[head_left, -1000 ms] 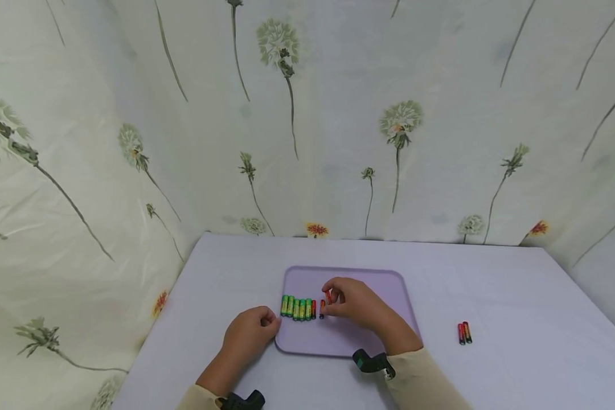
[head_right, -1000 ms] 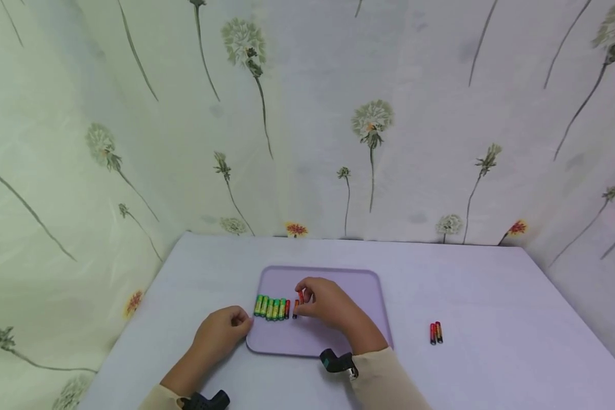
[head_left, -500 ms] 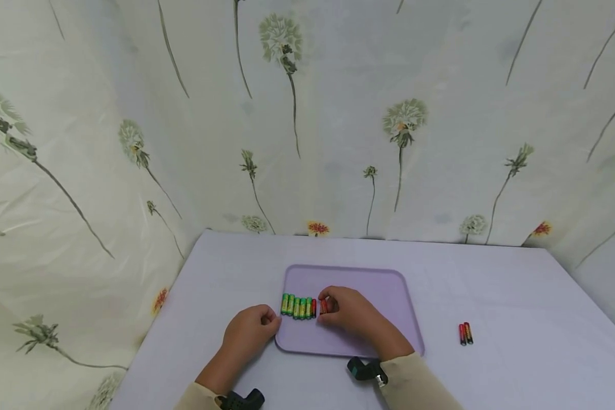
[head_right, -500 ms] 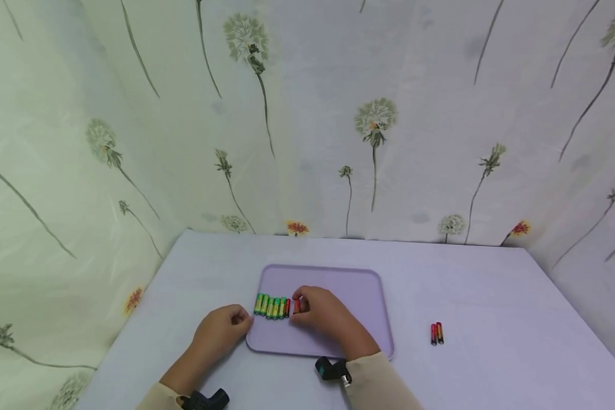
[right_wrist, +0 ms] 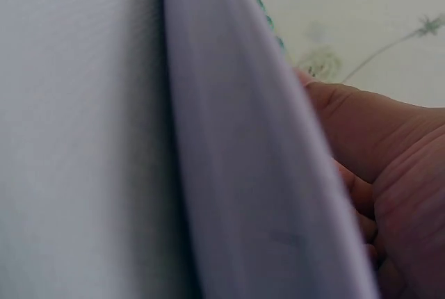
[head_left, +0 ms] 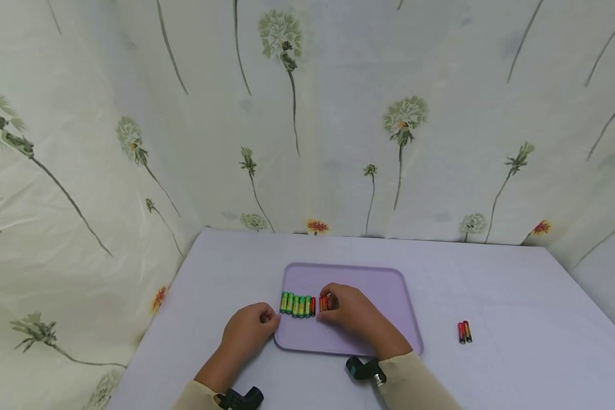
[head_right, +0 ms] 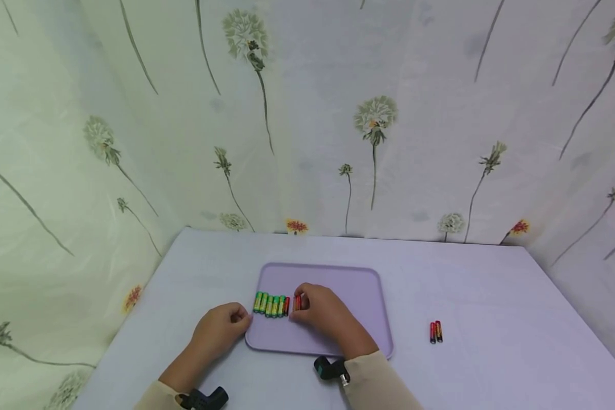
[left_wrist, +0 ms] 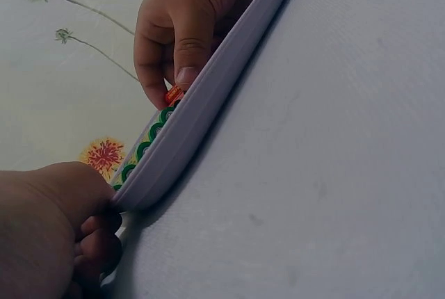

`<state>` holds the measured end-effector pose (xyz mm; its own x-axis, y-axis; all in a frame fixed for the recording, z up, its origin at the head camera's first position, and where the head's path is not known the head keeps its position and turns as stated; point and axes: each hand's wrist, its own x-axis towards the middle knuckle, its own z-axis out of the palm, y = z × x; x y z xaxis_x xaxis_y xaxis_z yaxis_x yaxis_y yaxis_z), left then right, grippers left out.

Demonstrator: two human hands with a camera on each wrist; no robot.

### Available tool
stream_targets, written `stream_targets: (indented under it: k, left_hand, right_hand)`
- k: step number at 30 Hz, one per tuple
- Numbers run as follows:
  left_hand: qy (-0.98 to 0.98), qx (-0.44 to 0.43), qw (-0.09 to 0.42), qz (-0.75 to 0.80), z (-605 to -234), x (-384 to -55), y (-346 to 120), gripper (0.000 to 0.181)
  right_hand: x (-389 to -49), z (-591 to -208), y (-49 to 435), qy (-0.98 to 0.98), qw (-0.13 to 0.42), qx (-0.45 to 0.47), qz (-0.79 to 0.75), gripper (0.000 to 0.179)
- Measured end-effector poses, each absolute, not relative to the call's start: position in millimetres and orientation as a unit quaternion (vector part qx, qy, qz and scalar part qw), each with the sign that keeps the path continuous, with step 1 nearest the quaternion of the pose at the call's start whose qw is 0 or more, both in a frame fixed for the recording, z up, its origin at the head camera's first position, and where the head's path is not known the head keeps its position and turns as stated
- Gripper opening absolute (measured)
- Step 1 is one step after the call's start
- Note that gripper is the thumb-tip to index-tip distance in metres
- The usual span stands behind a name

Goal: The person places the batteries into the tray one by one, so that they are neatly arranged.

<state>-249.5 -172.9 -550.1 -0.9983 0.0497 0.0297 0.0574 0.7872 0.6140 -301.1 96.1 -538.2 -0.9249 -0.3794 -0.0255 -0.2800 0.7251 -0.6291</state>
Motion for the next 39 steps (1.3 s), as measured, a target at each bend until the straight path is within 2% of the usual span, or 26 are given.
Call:
stream_targets:
  k: [9,21,39]
  left_hand:
    - [-0.947,-0.027,0.004,-0.321,-549.1,-249.0,-172.5,0.023]
    - [-0.946,-0.026,0.0,-0.322,-550.6,-250.1,-174.1,0.024]
    - [-0.946,-0.025,0.0,-0.324,-548.0,-249.1,-172.3,0.024]
  right_hand:
    - [-299.7,-537.7,89.6,0.932,0.061,-0.193,-0.299,0.042]
    - [-295.3,-532.8,84.5,0.937,0.077,-0.182,-0.287,0.059]
    - [-295.1,-532.3,94.7,0.923,0.079,-0.188,-0.325,0.058]
